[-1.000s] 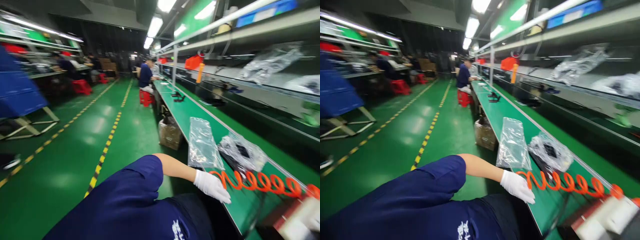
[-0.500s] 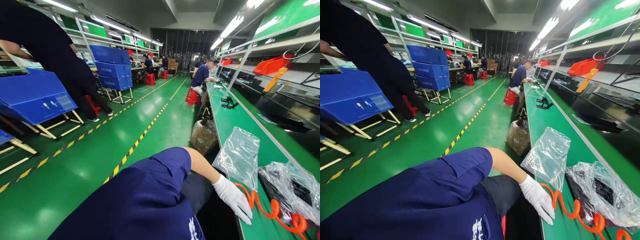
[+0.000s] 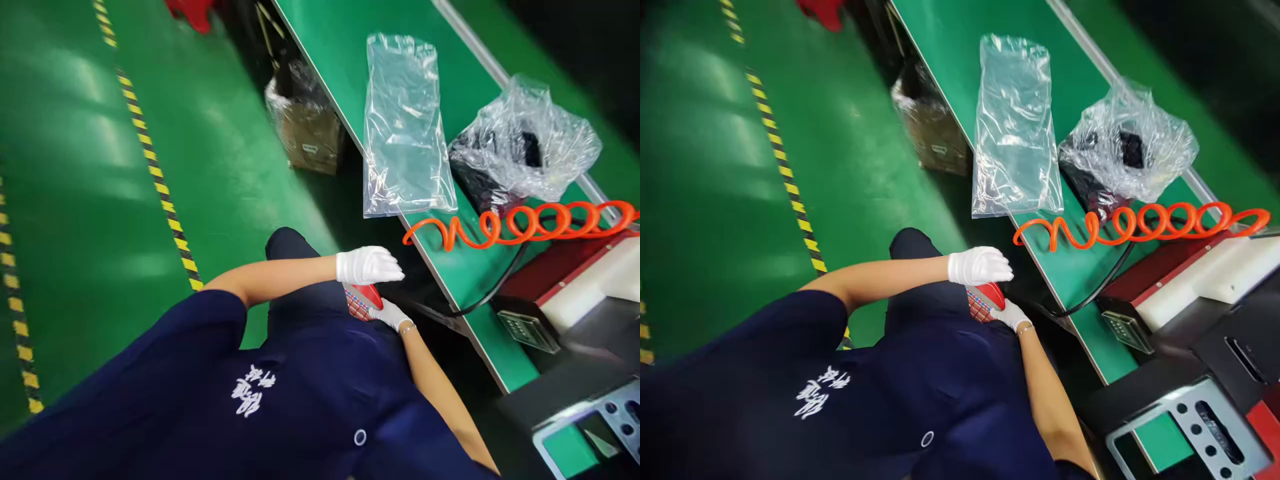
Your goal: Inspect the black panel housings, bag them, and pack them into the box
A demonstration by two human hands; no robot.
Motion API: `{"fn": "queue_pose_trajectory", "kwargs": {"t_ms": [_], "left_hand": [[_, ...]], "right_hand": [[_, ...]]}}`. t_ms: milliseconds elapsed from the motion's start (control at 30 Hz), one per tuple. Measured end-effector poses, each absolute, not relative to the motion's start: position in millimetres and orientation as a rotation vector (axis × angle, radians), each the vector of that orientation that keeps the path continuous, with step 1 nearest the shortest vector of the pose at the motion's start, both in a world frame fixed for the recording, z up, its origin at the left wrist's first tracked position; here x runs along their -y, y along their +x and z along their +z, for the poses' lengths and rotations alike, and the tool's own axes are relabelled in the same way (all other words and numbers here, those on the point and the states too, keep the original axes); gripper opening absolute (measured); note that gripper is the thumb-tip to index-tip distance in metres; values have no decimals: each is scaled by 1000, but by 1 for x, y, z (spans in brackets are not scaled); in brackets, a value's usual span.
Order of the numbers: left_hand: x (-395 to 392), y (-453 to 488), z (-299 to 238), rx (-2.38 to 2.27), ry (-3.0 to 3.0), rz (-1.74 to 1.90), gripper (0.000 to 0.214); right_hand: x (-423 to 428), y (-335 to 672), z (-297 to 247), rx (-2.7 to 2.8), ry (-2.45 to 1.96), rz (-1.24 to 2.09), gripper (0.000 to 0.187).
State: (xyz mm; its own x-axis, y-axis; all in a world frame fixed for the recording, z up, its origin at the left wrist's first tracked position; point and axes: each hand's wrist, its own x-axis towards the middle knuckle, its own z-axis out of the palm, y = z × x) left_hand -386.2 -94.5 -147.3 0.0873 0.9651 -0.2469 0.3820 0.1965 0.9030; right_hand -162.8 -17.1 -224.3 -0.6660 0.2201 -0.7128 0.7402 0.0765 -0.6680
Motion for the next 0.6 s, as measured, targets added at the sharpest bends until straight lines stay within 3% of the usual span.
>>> {"fn": "queue_pose_trajectory", "kwargs": {"t_ms": [33,133,333,533,600], "left_hand": [[111,-385,-167,-1691,1363,515,41],[145,-378,-220,-1751,1267,312,52],[174,-359,-264,-1623,1105,56,106],[241,-349,-256,-1506,839,-250,117],[263,-345,-250,-1432,775,-360,109]], "right_hand": [[17,-165,-235,-1894,991,-1584,42],[13,-164,-255,-1798,1091,-1480,44],[25,-153,-270,-1668,1147,-1318,60],[98,-148,-274,-1496,1016,-1209,73],[132,-149,-269,-1423,929,-1210,71]]}}
